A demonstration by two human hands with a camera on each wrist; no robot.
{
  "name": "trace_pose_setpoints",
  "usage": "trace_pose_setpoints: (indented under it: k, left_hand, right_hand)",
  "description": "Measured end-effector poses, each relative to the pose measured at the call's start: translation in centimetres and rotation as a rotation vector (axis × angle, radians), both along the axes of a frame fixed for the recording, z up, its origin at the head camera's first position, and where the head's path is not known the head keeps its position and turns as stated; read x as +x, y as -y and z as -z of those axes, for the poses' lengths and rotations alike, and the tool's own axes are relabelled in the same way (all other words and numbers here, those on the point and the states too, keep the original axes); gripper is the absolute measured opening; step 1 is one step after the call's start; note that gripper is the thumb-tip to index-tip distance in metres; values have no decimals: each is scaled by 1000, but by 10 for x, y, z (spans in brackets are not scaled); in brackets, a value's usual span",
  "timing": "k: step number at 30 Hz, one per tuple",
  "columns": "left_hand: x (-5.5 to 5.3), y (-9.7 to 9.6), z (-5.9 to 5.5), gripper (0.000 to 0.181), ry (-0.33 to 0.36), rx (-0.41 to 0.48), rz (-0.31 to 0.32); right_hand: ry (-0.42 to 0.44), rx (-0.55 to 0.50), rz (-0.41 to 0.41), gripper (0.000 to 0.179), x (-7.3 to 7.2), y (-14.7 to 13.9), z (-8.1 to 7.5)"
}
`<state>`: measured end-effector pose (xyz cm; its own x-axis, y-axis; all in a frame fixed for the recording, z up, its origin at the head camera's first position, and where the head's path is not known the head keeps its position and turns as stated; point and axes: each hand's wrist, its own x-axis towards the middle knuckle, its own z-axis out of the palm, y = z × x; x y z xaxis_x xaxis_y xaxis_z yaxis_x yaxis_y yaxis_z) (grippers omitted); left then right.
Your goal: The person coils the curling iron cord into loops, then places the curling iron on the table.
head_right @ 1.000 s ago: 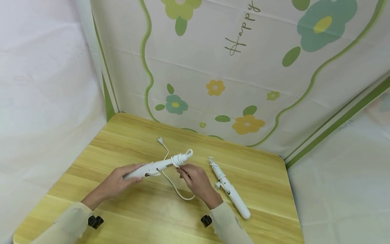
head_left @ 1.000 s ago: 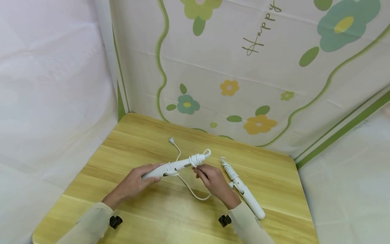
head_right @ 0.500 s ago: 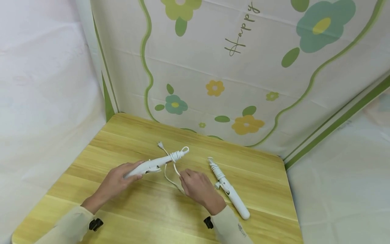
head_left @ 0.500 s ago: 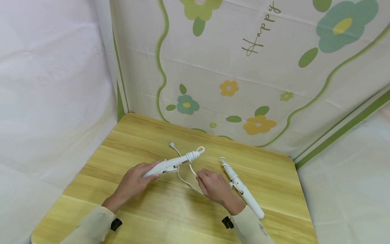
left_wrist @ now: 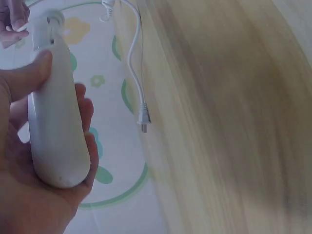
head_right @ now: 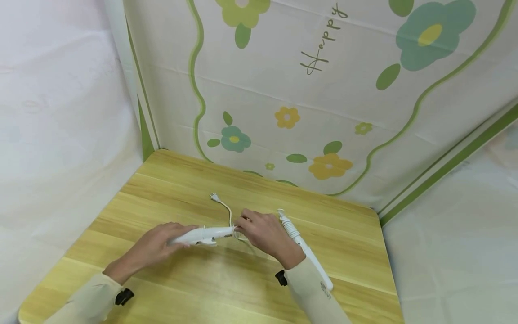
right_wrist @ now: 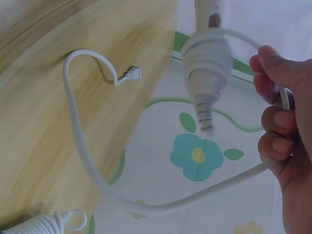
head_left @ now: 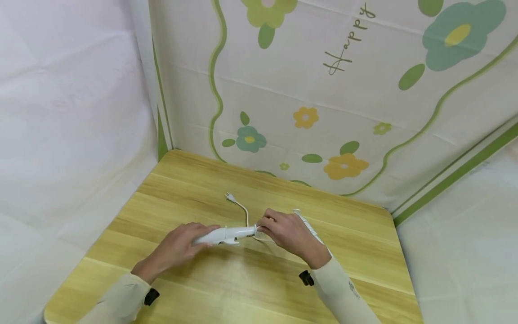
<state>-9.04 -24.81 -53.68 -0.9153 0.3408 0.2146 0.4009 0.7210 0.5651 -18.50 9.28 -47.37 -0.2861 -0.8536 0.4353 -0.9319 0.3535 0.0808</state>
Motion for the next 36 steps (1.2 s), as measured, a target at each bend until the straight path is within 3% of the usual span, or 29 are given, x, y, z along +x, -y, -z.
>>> trace_pose_setpoints:
  k: [8,13,17,21,24,28,31,36]
  left_hand:
    - [0,11,3,52,134,177,249]
    - [0,13,8,51,172,247,312]
    - [0,14,13,51,249,312,341]
    - [0,13,16,53,299,370,314]
    - [0,11,14,54,298,407,257]
    - [-1,8,8,54,266,454,132]
    - [-1,8,6,53,232,460,36]
    - [1,8,5,53,194,437,-65]
  right_hand:
    - [188,-50,-62,15,-9,-4,4]
    - [304,-78,-92,20,-12,-8,10]
    - [398,-125,-97,23,-15,-12,18]
    - [438,-216,-86,24,-13,-11,33]
    - [412,-291,-2,19,-5,-9,50]
    - [420,-350,128,12,10,-6,71]
    - [421,-362,149,19,18,-4,82]
    - [213,-292,110,27,26,-3,86]
